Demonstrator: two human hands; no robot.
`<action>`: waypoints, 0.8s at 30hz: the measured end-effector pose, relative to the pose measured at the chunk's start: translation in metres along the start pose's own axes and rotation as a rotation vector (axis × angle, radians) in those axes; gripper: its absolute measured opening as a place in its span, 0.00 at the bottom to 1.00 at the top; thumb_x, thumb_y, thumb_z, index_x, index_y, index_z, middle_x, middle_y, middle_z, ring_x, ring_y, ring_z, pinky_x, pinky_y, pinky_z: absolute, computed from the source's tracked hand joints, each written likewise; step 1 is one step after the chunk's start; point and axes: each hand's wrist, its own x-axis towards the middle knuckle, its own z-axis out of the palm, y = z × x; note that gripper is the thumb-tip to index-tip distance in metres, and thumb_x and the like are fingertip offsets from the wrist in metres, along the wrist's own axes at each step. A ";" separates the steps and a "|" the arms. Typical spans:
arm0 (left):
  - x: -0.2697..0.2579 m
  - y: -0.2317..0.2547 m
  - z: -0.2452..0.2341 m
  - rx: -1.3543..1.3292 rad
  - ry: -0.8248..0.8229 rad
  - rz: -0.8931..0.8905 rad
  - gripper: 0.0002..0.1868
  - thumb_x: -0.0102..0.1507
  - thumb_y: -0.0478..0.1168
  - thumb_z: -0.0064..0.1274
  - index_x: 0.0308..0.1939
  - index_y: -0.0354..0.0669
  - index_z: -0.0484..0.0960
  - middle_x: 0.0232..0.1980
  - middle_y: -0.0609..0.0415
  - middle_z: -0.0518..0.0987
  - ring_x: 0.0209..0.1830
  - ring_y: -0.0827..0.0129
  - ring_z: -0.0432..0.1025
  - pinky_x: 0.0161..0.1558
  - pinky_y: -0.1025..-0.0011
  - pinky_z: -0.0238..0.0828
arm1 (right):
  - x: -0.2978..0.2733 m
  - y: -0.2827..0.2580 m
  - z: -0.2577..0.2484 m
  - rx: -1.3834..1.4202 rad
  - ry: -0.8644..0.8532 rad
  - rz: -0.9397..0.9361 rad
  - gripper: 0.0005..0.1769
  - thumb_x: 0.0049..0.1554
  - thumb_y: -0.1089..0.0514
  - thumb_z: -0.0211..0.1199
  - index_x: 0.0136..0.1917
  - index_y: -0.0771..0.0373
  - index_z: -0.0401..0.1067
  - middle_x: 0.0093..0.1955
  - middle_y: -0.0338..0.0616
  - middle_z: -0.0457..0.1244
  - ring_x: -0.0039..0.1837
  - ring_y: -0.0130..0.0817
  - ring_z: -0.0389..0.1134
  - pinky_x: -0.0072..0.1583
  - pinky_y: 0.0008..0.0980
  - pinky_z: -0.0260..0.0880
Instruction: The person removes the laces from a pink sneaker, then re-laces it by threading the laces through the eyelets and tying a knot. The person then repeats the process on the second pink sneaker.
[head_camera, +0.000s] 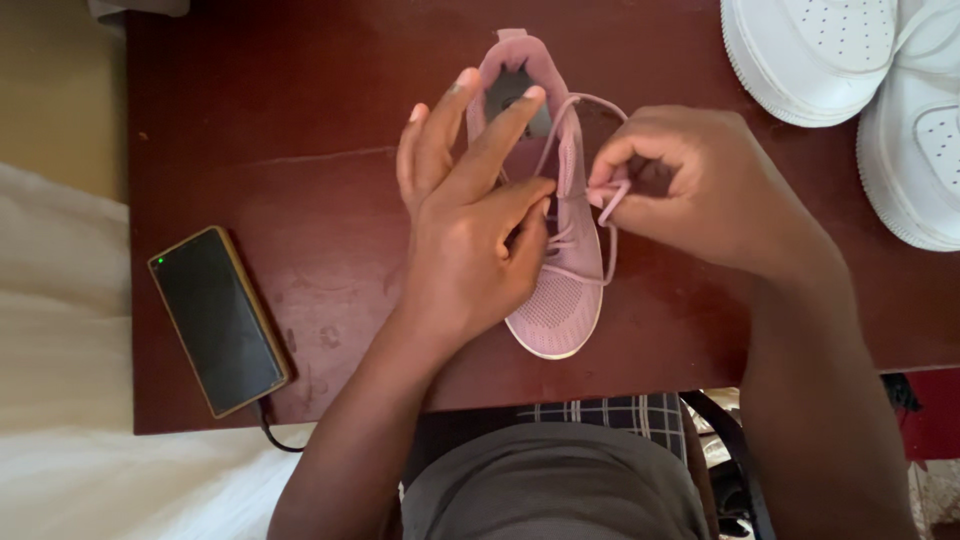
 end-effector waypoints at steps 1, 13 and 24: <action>0.000 0.000 0.000 -0.013 0.008 0.001 0.08 0.58 0.32 0.64 0.42 0.42 0.89 0.70 0.48 0.74 0.79 0.46 0.55 0.79 0.42 0.44 | 0.000 0.000 0.000 -0.015 -0.010 0.008 0.08 0.52 0.65 0.70 0.46 0.67 0.75 0.42 0.40 0.67 0.42 0.24 0.69 0.45 0.25 0.69; 0.003 0.002 0.002 -0.080 0.019 0.008 0.09 0.56 0.33 0.67 0.40 0.41 0.88 0.46 0.55 0.74 0.59 0.58 0.65 0.69 0.53 0.55 | 0.001 0.001 0.002 -0.065 -0.009 0.071 0.08 0.50 0.63 0.68 0.43 0.67 0.74 0.38 0.41 0.65 0.39 0.26 0.66 0.42 0.27 0.67; 0.002 -0.002 0.007 -0.085 0.038 0.032 0.08 0.57 0.34 0.68 0.40 0.42 0.88 0.44 0.55 0.72 0.56 0.59 0.65 0.66 0.54 0.57 | 0.001 0.003 0.006 -0.038 -0.010 0.017 0.09 0.52 0.62 0.69 0.47 0.67 0.76 0.40 0.42 0.67 0.39 0.25 0.68 0.43 0.26 0.69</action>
